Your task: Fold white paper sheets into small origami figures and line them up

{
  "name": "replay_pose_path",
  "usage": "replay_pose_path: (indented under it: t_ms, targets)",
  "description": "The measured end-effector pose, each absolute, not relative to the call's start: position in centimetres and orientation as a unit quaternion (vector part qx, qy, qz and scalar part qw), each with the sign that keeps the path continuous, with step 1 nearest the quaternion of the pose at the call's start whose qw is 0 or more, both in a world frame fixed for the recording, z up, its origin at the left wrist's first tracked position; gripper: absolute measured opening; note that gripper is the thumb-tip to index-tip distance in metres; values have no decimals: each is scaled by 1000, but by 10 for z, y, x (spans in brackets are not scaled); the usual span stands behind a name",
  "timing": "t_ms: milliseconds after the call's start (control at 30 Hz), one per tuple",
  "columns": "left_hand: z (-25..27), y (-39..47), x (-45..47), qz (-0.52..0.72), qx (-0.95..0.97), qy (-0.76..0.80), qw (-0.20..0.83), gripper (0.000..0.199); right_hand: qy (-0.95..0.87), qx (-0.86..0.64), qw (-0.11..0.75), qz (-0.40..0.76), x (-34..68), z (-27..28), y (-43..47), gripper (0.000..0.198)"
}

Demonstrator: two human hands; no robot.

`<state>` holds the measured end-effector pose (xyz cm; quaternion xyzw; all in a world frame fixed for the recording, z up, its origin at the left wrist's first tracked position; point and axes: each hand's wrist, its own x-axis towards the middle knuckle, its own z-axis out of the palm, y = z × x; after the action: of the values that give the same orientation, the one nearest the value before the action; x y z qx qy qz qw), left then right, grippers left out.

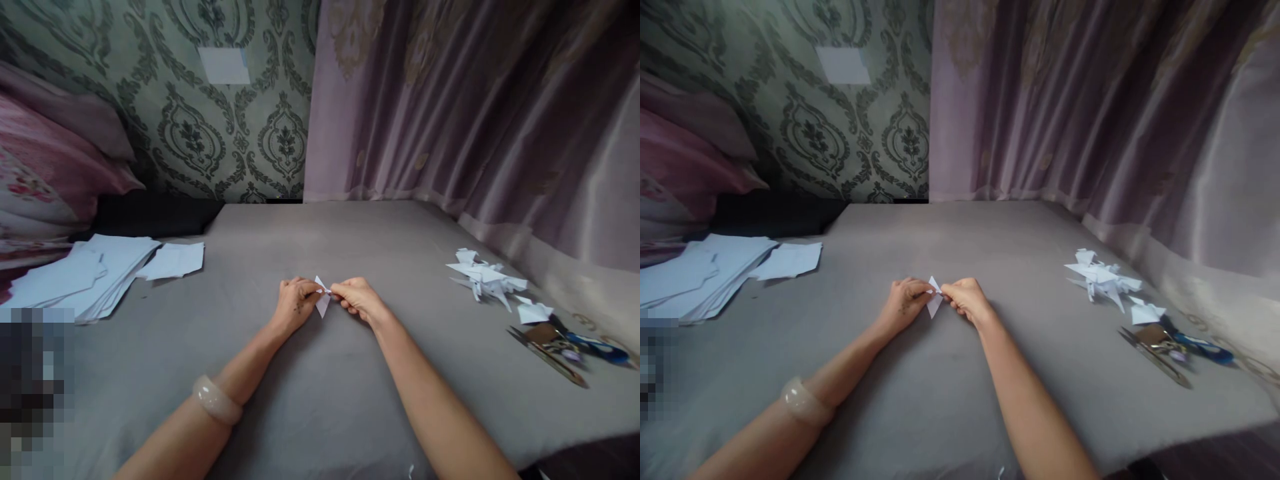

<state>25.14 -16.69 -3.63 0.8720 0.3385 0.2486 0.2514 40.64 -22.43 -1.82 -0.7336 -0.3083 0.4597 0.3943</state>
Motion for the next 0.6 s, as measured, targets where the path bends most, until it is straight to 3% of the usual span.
replay_pose_path:
  t_ms: [367, 500, 600]
  targets:
    - [-39, -162, 250, 321, 799, 440, 255, 16, -281, -734, 420, 453, 406, -13, -233, 14]
    - [-41, -164, 245, 324, 798, 467, 197, 37, -291, -731, 424, 450, 406, -14, -237, 16]
    - [-42, -164, 238, 310, 797, 487, 178, 33, -297, -733, 427, 439, 406, -17, -239, 17]
